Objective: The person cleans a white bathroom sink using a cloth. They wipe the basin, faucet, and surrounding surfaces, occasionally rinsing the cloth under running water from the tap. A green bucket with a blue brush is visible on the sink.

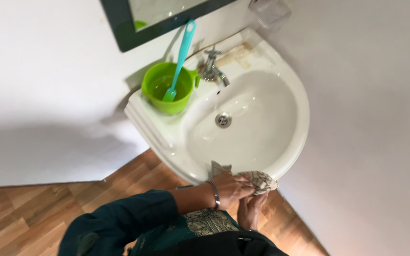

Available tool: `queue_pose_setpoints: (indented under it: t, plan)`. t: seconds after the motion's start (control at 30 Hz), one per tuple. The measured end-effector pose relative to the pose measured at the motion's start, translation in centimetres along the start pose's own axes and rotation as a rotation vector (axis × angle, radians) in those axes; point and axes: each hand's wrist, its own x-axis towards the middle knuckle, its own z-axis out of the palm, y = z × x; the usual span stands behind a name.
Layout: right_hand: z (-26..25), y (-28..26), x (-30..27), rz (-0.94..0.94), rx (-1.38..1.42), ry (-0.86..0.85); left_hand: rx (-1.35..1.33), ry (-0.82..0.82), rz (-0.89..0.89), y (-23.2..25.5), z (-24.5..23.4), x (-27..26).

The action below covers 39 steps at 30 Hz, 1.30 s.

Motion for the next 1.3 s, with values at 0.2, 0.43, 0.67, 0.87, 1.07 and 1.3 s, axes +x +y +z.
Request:
queue_pose_setpoints:
  t: [0.2, 0.43, 0.67, 0.87, 1.07, 1.3]
  plan:
    - [4.7, -2.8, -5.5, -0.193, -0.4, 0.046, 0.039, 0.344, 0.007, -4.7, 5.8, -9.2]
    - [7.9, -11.6, -3.6, -0.565, -0.605, -0.251, -0.156, 0.783, -0.046, -10.9, 9.7, -17.4]
    - [13.4, -23.7, 4.1, -0.66, -0.693, -0.351, 0.028, 0.92, -0.401, -19.6, 10.6, -18.4]
    - [17.6, -27.6, 7.2, -0.676, -0.992, -0.477, -0.077, 0.992, -0.514, -24.3, 8.8, -18.2]
    - [21.1, -31.1, 9.5, -0.704, -1.041, -0.621, -0.219, 1.102, -0.637, -28.6, 7.3, -18.2]
    - [22.9, -35.7, 10.6, -0.781, -1.414, -0.714, -0.488, 0.907, -0.806, -30.8, 4.0, -19.4]
